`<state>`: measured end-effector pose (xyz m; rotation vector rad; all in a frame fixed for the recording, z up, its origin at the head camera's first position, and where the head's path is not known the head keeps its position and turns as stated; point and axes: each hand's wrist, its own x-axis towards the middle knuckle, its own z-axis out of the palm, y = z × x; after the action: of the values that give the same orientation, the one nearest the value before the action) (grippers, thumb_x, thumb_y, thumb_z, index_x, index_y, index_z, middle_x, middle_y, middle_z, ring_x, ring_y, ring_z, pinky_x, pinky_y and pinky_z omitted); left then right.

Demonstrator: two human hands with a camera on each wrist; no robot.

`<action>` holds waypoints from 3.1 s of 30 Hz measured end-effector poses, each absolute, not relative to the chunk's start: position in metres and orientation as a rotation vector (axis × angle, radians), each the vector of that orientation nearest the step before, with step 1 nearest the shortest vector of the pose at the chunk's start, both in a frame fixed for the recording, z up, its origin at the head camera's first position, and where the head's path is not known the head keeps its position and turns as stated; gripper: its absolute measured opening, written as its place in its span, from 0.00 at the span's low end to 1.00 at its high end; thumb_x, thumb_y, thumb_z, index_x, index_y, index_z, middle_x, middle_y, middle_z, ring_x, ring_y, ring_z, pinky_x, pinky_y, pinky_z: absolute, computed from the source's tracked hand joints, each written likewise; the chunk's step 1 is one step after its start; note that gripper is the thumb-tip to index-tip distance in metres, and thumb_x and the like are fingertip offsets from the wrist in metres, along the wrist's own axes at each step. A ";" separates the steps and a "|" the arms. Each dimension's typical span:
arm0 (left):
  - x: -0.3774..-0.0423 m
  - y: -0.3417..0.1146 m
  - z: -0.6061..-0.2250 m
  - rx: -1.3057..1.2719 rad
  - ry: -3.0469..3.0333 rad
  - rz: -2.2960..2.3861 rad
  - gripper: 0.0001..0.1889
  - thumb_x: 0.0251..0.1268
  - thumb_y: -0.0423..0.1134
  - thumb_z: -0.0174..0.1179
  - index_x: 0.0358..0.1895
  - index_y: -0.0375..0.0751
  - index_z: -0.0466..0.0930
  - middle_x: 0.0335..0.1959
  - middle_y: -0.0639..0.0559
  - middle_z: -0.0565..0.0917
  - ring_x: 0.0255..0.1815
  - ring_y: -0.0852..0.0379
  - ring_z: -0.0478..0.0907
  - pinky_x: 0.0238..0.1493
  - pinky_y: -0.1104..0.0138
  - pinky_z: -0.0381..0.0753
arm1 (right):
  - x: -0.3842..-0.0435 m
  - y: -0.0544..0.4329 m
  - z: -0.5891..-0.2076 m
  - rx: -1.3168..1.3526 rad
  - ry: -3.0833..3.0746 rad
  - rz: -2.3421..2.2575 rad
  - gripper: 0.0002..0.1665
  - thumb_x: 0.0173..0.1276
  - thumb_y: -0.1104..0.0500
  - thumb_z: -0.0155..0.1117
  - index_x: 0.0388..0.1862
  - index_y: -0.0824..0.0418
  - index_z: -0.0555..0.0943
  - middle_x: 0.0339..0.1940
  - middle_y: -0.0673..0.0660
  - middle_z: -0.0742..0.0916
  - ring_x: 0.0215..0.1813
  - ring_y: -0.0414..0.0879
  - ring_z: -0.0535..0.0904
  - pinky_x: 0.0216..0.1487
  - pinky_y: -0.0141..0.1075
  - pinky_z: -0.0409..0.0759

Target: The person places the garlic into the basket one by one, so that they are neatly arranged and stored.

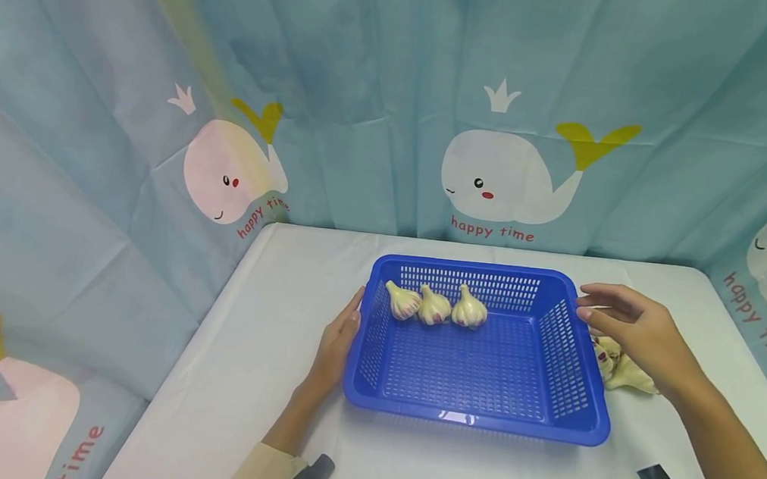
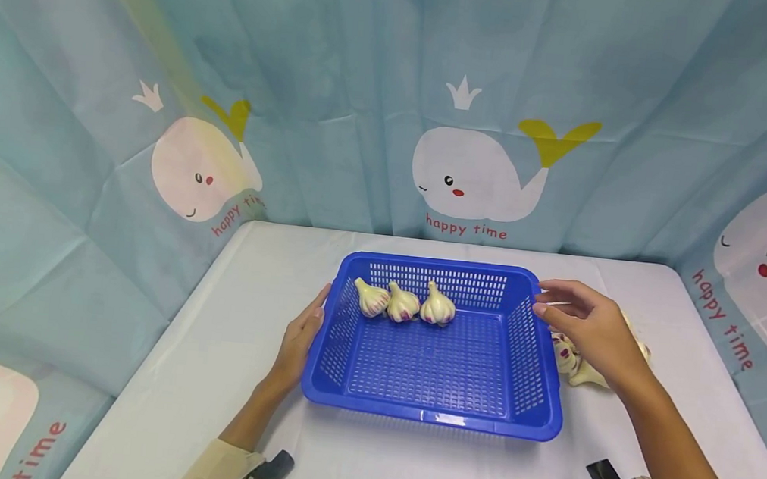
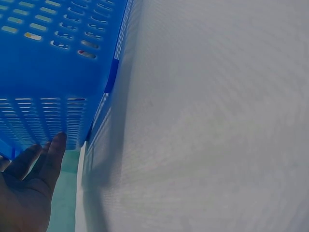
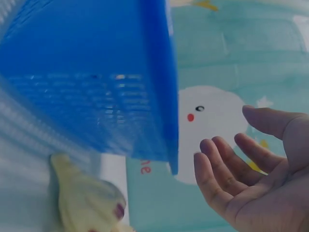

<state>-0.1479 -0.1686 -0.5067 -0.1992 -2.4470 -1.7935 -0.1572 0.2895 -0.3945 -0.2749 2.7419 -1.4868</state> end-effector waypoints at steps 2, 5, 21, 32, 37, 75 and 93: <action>-0.148 -0.169 -0.507 -0.202 -2.446 -1.792 0.30 0.89 0.56 0.35 0.86 0.52 0.56 0.85 0.64 0.60 0.87 0.57 0.54 0.87 0.52 0.53 | -0.155 0.295 -0.398 -0.238 2.762 -1.460 0.35 0.80 0.47 0.66 0.76 0.64 0.72 0.51 0.31 0.84 0.50 0.20 0.81 0.46 0.20 0.83; -0.149 -0.169 -0.507 -0.204 -2.445 -1.786 0.31 0.89 0.56 0.35 0.86 0.52 0.56 0.85 0.64 0.60 0.87 0.58 0.54 0.87 0.52 0.54 | -0.153 0.302 -0.403 -0.195 2.780 -1.443 0.35 0.80 0.46 0.65 0.76 0.62 0.72 0.51 0.30 0.85 0.50 0.18 0.80 0.46 0.17 0.79; -0.149 -0.168 -0.507 -0.220 -2.430 -1.785 0.30 0.89 0.55 0.35 0.86 0.52 0.56 0.85 0.60 0.60 0.87 0.53 0.53 0.87 0.50 0.53 | -0.146 0.325 -0.431 -0.066 2.796 -1.401 0.35 0.79 0.44 0.66 0.76 0.60 0.73 0.56 0.32 0.82 0.51 0.14 0.73 0.44 0.15 0.76; -0.150 -0.169 -0.509 -0.215 -2.416 -1.811 0.29 0.89 0.56 0.36 0.86 0.59 0.57 0.85 0.64 0.60 0.87 0.59 0.53 0.87 0.54 0.53 | -0.144 0.331 -0.447 -0.037 2.795 -1.362 0.39 0.78 0.44 0.67 0.78 0.64 0.71 0.63 0.44 0.82 0.52 0.15 0.69 0.43 0.15 0.75; -0.151 -0.170 -0.511 -0.222 -2.396 -1.813 0.29 0.90 0.54 0.36 0.86 0.55 0.58 0.85 0.61 0.61 0.87 0.58 0.54 0.87 0.56 0.53 | -0.142 0.329 -0.451 -0.038 2.803 -1.348 0.40 0.77 0.44 0.69 0.77 0.65 0.71 0.65 0.56 0.83 0.51 0.15 0.71 0.43 0.15 0.75; -0.149 -0.169 -0.507 -0.203 -2.419 -1.814 0.29 0.89 0.56 0.34 0.86 0.57 0.56 0.85 0.61 0.60 0.87 0.56 0.53 0.87 0.52 0.53 | -0.150 0.315 -0.468 -0.116 2.702 -1.185 0.39 0.73 0.67 0.65 0.79 0.75 0.64 0.75 0.80 0.73 0.72 0.81 0.69 0.65 0.72 0.76; -0.150 -0.169 -0.509 -0.202 -2.412 -1.818 0.28 0.89 0.55 0.35 0.86 0.58 0.58 0.85 0.62 0.61 0.87 0.57 0.54 0.87 0.53 0.53 | -0.153 0.315 -0.477 -0.104 2.713 -1.119 0.42 0.72 0.68 0.63 0.80 0.76 0.60 0.73 0.83 0.71 0.71 0.81 0.69 0.64 0.73 0.77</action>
<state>-0.1498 -0.1695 -0.5087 -0.2024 -2.4119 -1.8182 -0.1532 0.3153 -0.4773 -0.1042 2.7131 -1.1185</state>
